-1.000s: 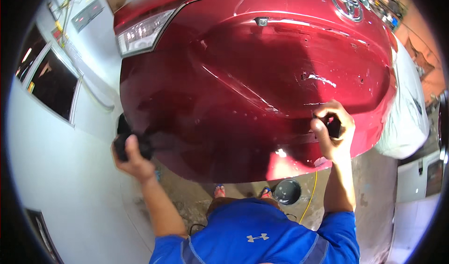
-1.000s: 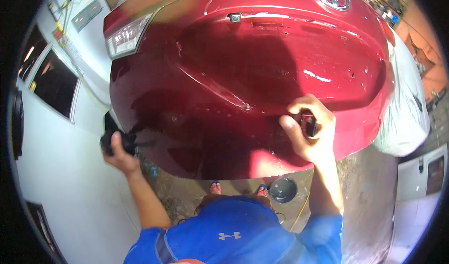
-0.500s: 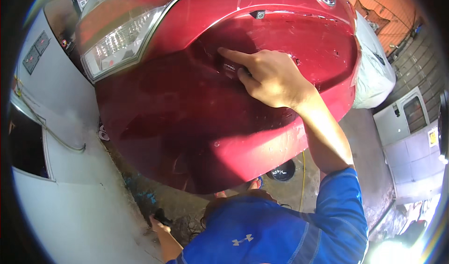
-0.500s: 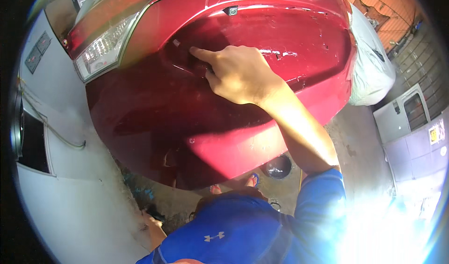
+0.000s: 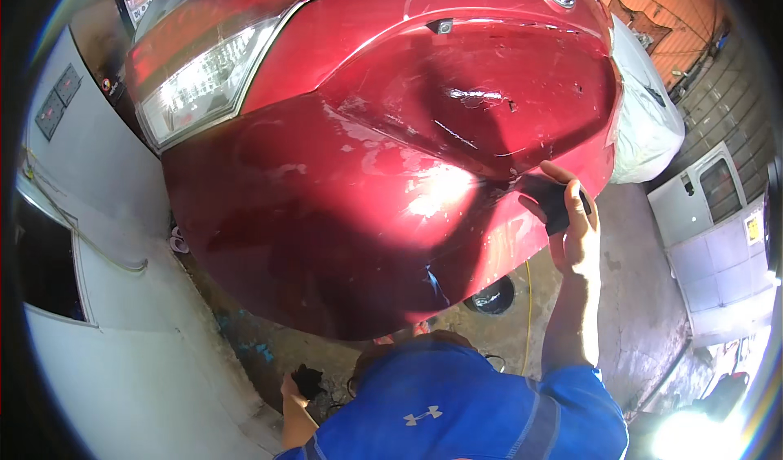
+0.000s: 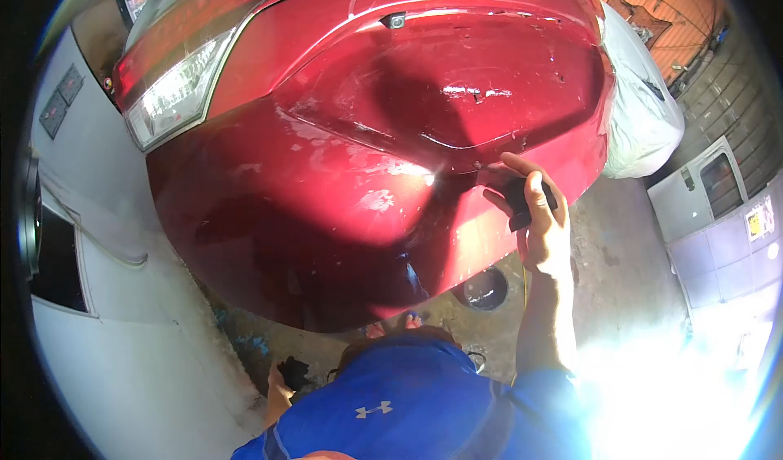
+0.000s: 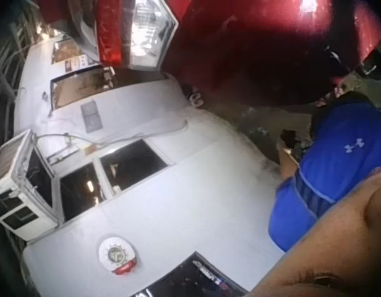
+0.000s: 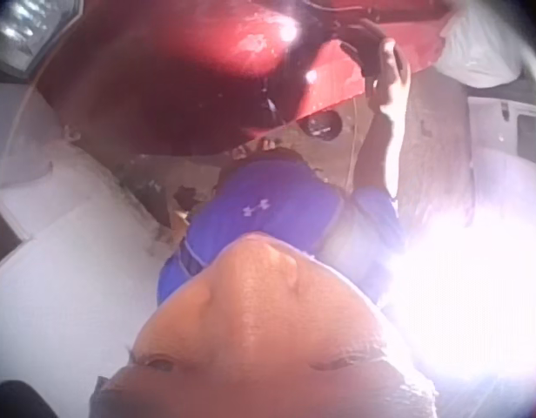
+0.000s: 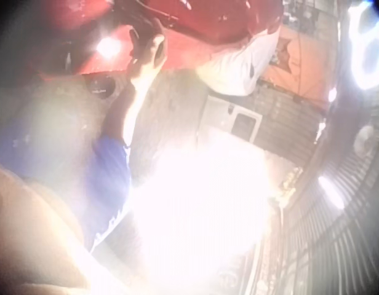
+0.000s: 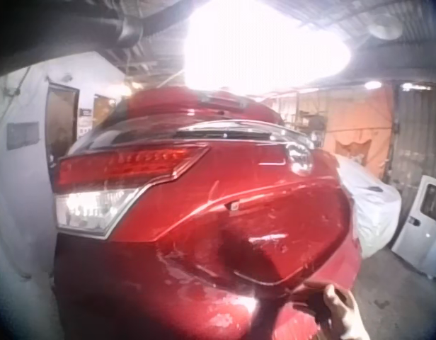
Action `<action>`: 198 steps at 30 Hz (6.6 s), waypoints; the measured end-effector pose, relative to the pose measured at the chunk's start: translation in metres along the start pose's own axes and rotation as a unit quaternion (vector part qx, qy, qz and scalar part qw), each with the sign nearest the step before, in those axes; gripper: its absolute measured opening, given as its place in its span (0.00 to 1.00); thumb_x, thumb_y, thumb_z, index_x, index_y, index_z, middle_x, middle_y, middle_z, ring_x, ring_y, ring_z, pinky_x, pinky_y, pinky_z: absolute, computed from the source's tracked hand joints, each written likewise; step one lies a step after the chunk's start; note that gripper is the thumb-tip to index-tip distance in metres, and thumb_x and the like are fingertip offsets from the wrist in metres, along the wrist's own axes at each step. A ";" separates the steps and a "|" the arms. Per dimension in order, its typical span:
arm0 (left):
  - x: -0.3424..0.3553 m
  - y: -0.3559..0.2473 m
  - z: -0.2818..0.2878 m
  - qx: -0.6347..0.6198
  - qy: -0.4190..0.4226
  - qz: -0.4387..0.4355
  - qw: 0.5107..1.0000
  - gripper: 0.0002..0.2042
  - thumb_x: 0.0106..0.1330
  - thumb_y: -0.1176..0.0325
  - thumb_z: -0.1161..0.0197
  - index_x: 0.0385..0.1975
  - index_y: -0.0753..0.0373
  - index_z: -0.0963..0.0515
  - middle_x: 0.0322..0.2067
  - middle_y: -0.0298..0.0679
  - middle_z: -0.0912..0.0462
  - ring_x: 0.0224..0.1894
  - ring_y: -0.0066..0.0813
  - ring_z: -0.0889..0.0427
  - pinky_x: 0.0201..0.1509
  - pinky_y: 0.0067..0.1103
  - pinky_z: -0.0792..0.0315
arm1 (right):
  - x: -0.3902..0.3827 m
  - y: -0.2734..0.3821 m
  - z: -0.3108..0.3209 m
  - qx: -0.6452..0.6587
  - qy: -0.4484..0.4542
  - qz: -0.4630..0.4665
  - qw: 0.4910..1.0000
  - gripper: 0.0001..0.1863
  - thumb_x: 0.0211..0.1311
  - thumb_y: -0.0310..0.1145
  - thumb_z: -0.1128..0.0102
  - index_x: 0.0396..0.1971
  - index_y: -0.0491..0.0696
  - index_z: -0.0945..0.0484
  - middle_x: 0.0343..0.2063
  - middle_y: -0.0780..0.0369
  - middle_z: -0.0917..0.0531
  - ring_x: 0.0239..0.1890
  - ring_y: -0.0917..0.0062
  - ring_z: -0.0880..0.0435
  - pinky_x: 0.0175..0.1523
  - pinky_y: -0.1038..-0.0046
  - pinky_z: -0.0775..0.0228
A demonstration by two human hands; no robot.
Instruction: The person sands the surface of a red car trunk using a sanding block and water, occasionally wiping the area with a dark cloth.
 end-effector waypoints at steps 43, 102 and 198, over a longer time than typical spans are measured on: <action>-0.087 -0.087 -0.030 -0.254 -0.127 -0.335 0.899 0.29 0.74 0.48 0.42 0.63 0.65 0.23 0.60 0.44 0.18 0.57 0.43 0.16 0.65 0.42 0.25 | 0.071 0.004 -0.004 -0.403 0.419 0.190 0.791 0.27 0.76 0.28 0.43 0.73 0.53 0.29 0.75 0.59 0.29 0.81 0.59 0.38 0.83 0.49 0.49; -0.464 -0.192 -0.378 0.304 -0.140 -0.911 0.239 0.21 0.54 0.58 0.21 0.44 0.63 0.15 0.48 0.45 0.19 0.52 0.49 0.19 0.60 0.40 0.29 | 0.094 -0.006 -0.055 -0.373 0.414 0.316 0.768 0.29 0.76 0.35 0.45 0.74 0.45 0.30 0.73 0.56 0.25 0.55 0.58 0.22 0.66 0.59 0.37; -0.453 -0.194 -0.364 0.285 -0.174 -0.916 0.221 0.22 0.56 0.51 0.24 0.41 0.62 0.15 0.43 0.42 0.18 0.47 0.45 0.18 0.58 0.40 0.28 | 0.093 -0.004 -0.073 -0.434 0.417 0.277 0.749 0.29 0.82 0.46 0.55 0.75 0.51 0.29 0.76 0.61 0.29 0.45 0.62 0.30 0.58 0.64 0.39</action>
Point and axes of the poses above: each hand's wrist, its own x-axis towards the middle knuckle, its own z-axis out of the back of the hand, y = z × x, the point moved 1 cm from there along x, towards the middle knuckle
